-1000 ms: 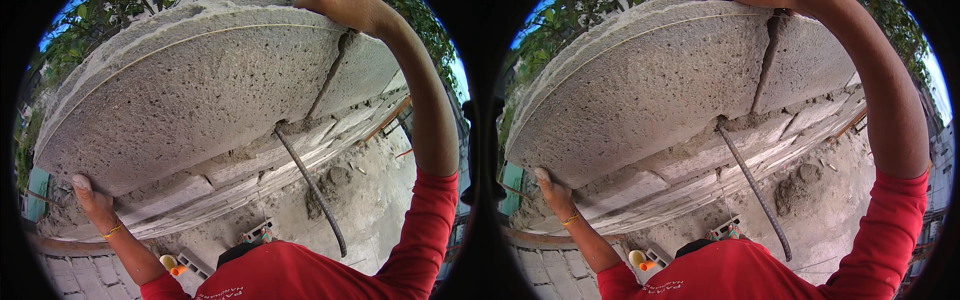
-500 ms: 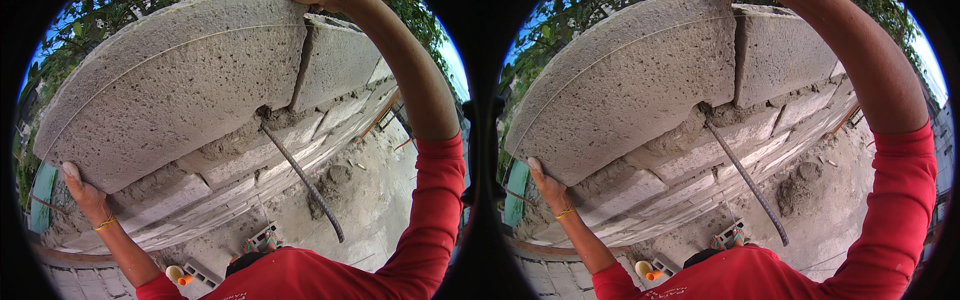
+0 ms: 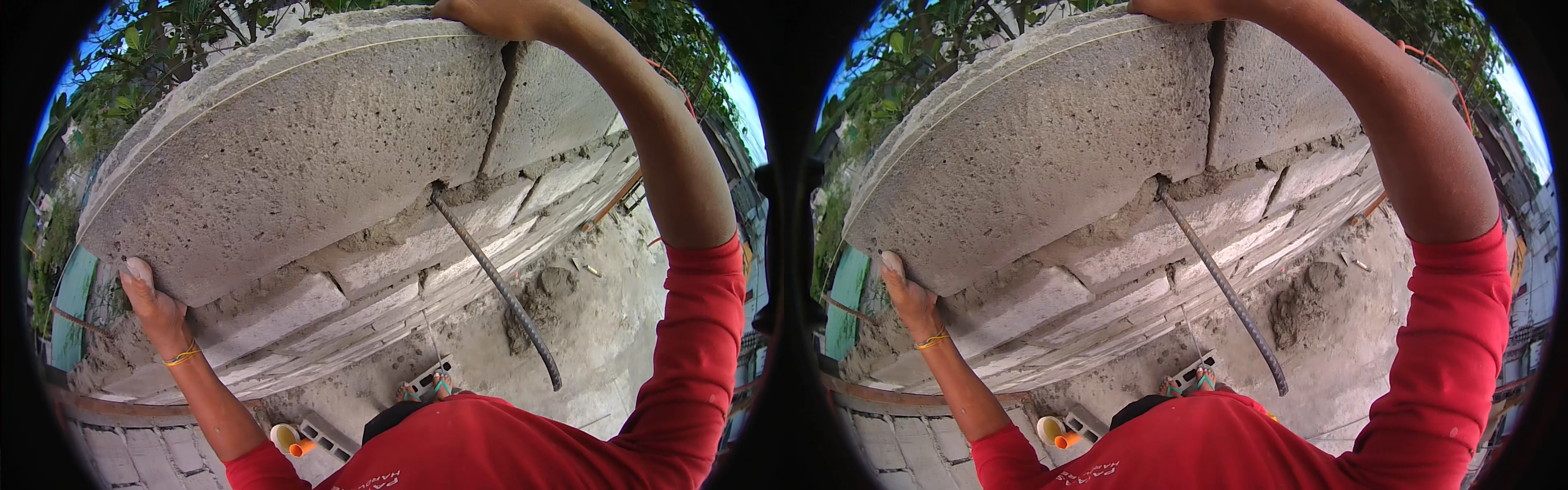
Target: The person uses a hammer to break a concrete block into smaller pieces, then lifts and places the pieces onto a partially built wall. The person repeats this process, breaking additional blocks and positioning them on the wall.
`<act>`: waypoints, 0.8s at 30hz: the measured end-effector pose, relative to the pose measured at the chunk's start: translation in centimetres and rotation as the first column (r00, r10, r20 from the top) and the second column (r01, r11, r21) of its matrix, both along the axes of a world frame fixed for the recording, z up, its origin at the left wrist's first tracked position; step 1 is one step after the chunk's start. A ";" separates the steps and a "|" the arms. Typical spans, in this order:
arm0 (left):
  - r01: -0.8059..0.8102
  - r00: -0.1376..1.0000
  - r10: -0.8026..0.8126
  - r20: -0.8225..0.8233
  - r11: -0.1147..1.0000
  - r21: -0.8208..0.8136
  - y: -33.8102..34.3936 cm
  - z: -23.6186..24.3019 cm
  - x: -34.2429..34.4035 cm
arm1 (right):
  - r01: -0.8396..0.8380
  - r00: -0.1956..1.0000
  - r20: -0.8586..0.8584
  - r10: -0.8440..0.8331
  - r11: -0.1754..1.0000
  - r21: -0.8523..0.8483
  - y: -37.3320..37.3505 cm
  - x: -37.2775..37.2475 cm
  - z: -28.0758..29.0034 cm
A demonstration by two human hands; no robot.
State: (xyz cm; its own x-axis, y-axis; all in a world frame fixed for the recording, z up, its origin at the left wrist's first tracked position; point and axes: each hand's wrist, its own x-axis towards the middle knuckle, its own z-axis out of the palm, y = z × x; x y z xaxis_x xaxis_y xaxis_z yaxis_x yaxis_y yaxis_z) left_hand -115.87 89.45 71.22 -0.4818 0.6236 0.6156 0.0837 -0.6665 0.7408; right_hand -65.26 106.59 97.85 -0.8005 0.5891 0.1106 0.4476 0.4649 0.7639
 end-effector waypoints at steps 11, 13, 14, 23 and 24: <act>0.069 0.994 -0.070 -0.089 0.998 -0.010 0.2 -0.7 0.7 | -0.105 0.985 -0.140 0.103 0.994 -0.007 -0.5 0.4 -0.6; 0.095 0.991 -0.099 -0.091 0.994 -0.044 0.2 -1.0 0.6 | -0.112 0.982 -0.152 0.109 0.994 -0.007 -1.0 0.2 -0.7; 0.043 0.991 -0.049 -0.123 0.998 -0.047 0.3 -1.1 0.5 | -0.104 0.986 -0.129 0.103 0.995 0.001 -1.3 0.0 -0.7; -0.024 0.983 0.017 -0.185 0.999 -0.036 0.1 -0.5 2.1 | 0.142 0.664 -0.594 -0.455 0.856 -0.497 -3.0 -0.8 2.0; -0.063 0.976 0.049 -0.214 0.996 -0.057 -0.1 -0.5 2.4 | 0.156 0.658 -0.608 -0.444 0.871 -0.466 -3.0 -0.7 2.3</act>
State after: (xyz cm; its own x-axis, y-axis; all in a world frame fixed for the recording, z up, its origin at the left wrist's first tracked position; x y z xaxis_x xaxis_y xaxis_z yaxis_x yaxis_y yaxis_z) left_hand -113.45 89.37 70.75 -0.3793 0.6403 0.6680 0.2795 -0.6089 0.7424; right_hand -65.93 103.55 100.12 -0.3537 0.8915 0.2831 0.9297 0.3684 0.0015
